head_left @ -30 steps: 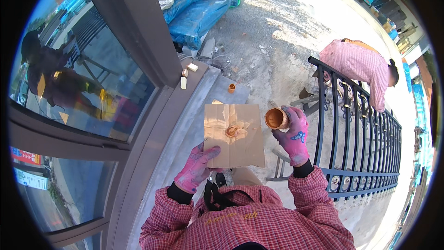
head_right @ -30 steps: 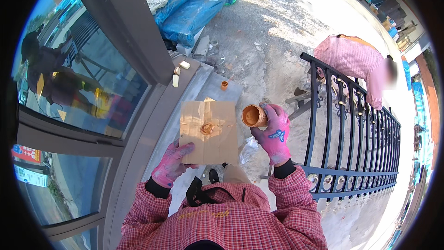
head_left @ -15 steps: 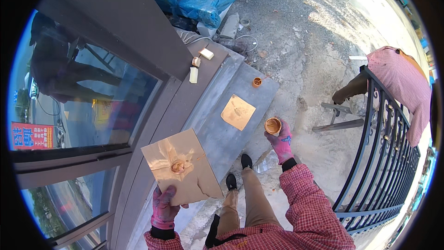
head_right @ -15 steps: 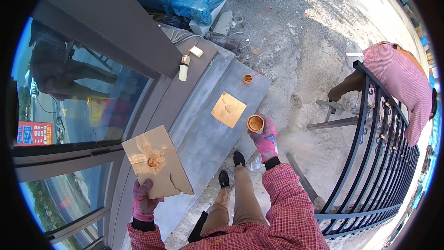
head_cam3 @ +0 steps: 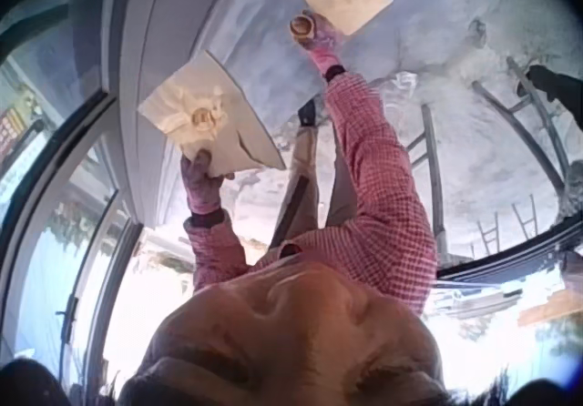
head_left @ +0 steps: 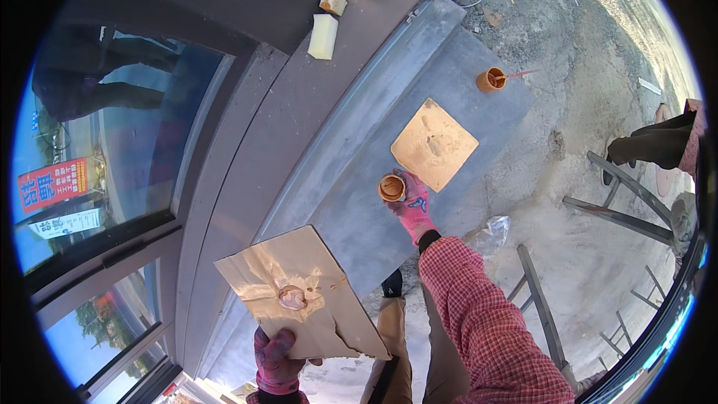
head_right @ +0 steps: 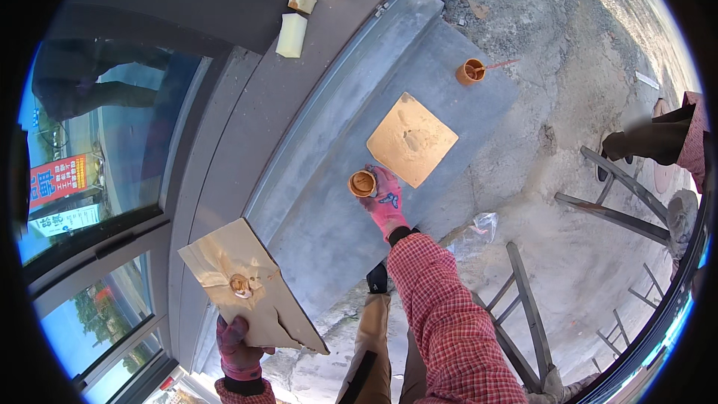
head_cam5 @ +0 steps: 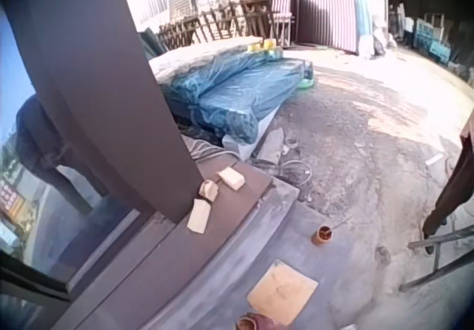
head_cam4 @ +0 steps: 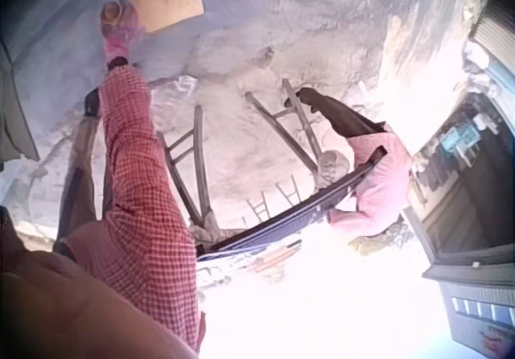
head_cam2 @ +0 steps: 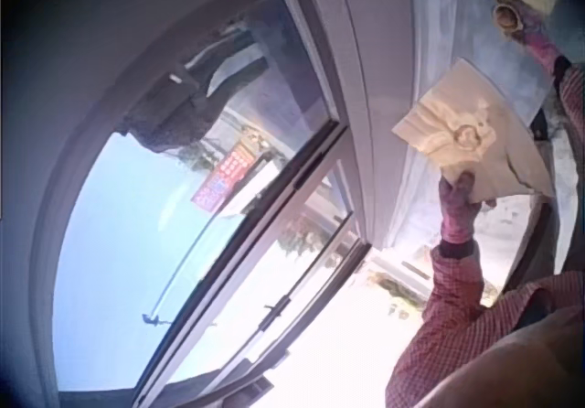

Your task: The person applies gold paint to the ornamental fleur-de-lis designs on a black metal gate using a small brush. They repeatedly dip the brush into a small container of paint and carefully color each decorative element while holding a cardboard palette in the other hand.

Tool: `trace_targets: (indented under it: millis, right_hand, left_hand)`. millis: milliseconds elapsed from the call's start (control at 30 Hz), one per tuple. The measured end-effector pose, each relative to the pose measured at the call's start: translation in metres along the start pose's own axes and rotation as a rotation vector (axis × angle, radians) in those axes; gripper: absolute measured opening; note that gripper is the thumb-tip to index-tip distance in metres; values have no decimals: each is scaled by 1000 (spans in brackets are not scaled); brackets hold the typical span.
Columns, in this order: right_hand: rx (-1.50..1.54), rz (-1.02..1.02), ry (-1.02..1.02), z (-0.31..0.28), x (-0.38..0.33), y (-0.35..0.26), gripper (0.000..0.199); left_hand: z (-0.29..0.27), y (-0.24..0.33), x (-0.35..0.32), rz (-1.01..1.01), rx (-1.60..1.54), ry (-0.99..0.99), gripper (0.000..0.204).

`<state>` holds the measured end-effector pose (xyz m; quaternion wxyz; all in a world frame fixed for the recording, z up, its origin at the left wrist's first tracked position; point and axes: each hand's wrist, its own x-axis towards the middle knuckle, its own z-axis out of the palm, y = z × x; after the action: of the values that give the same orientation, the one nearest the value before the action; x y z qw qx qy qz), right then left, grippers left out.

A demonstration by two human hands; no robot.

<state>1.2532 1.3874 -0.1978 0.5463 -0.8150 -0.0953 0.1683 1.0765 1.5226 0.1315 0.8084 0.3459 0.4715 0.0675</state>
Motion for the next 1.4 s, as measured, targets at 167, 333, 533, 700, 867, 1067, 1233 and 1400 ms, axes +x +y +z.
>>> trace_targets:
  millis: [167,333,533,700,867,1067,1233,1400]
  right_hand:
    - [-53,-62,57,47,23,52,62]
    - [-21,-24,40,53,23,54,68]
    - [-58,92,170,25,-29,36,81]
    - [234,416,117,-43,-118,-44,67]
    - [1081,487,20,-107,-200,-181,39]
    - [288,-45,38,-174,-314,-315,29]
    - [784,31,58,-213,-404,-346,30]
    - [1171,114,271,-249,-510,-338,32]
  left_hand:
    - [-28,-20,19,-57,-32,35,52]
    - [-33,-29,21,-59,27,92,64]
    - [-5,-8,-2,-57,-2,-31,49]
    - [17,16,-42,-95,103,-143,45]
    - [36,34,-92,-127,159,-370,37]
    - [50,36,-168,-130,325,-639,35]
    - [73,18,-260,-189,503,-754,37]
    - [77,-37,-339,-251,645,-902,42]
